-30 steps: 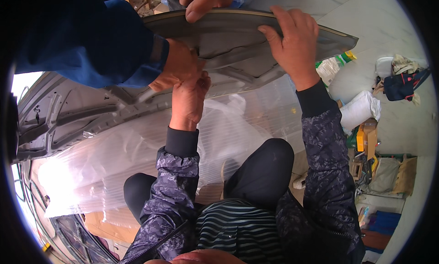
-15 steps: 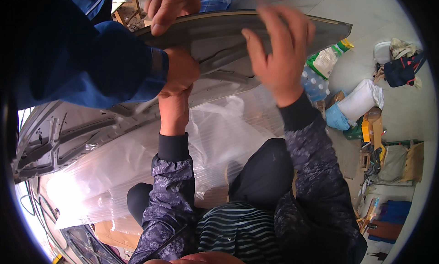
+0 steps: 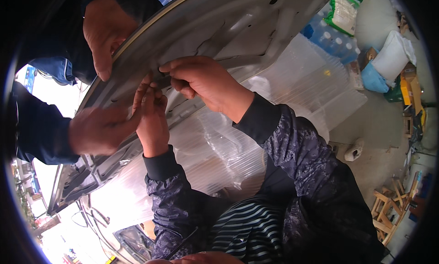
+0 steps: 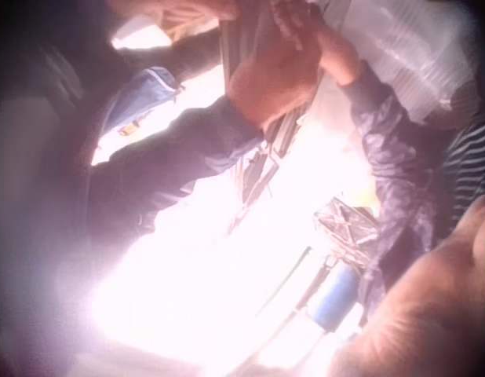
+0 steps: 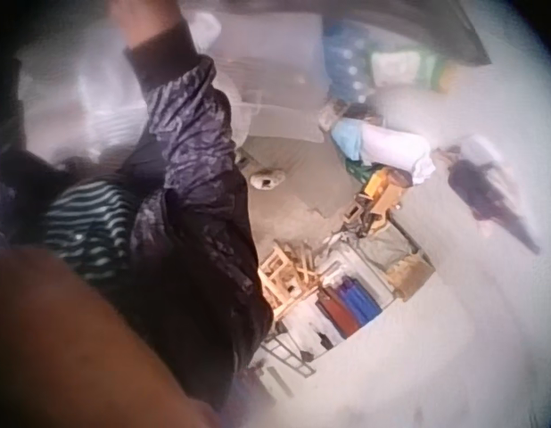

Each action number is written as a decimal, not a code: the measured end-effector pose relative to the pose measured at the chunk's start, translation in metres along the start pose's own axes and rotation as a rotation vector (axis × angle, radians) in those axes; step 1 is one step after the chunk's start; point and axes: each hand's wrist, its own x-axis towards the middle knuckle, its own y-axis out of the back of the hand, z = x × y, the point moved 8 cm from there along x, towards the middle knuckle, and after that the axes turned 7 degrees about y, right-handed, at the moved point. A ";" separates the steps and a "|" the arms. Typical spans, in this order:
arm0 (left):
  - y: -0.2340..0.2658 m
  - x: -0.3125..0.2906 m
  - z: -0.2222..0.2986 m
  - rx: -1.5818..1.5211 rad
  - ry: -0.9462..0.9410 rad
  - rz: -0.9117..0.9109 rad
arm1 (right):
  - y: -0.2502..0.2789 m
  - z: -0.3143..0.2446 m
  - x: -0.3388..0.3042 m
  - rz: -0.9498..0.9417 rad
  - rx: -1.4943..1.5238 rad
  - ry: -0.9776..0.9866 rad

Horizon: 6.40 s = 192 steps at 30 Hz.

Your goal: The person removes a protective film from a large gray car part, then positions and presses a rubber seal along its perimeter. A coworker assists by holding the part and using shears to trim the seal. The part is placed on bubble wrap on the floor.

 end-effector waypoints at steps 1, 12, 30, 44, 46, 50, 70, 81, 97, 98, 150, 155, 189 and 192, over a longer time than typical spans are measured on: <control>-0.001 0.000 0.007 -0.006 0.011 0.004 | 0.000 0.001 0.003 -0.007 -0.026 0.005; -0.004 -0.001 0.008 0.105 0.067 0.079 | 0.010 0.013 0.013 0.042 -0.014 0.029; -0.013 -0.006 0.006 -0.102 0.069 -0.048 | -0.008 0.009 0.008 0.030 -0.088 0.049; -0.011 0.001 0.004 -0.135 0.051 -0.050 | -0.010 0.012 0.010 0.005 0.027 0.048; -0.010 0.002 0.003 -0.143 0.037 -0.050 | -0.009 0.014 0.012 0.004 0.049 0.040; -0.008 0.005 0.001 -0.151 0.033 -0.083 | -0.006 0.017 0.016 -0.007 0.072 0.042; -0.001 0.006 0.002 -0.062 -0.040 -0.115 | -0.004 0.026 0.018 -0.120 0.109 0.020; 0.008 0.000 -0.028 -0.231 0.040 0.042 | 0.004 0.014 0.016 0.006 -0.323 0.181; 0.056 -0.072 0.129 0.465 -0.876 0.350 | -0.018 0.012 0.024 0.175 -1.085 0.687; 0.063 -0.086 0.153 0.580 -1.041 0.432 | -0.020 0.011 0.023 0.170 -1.107 0.727; -0.010 -0.039 -0.023 0.829 -0.439 0.183 | -0.104 -0.033 -0.049 0.027 -1.751 1.201; 0.000 -0.046 0.005 0.857 -0.479 0.086 | -0.149 -0.070 -0.063 -0.193 -1.814 1.517; 0.189 -0.084 -0.064 0.786 0.099 -0.184 | -0.243 -0.079 -0.006 -0.618 -1.864 1.415; 0.182 -0.084 -0.057 0.822 0.106 -0.191 | -0.253 -0.084 -0.008 -0.694 -1.824 1.419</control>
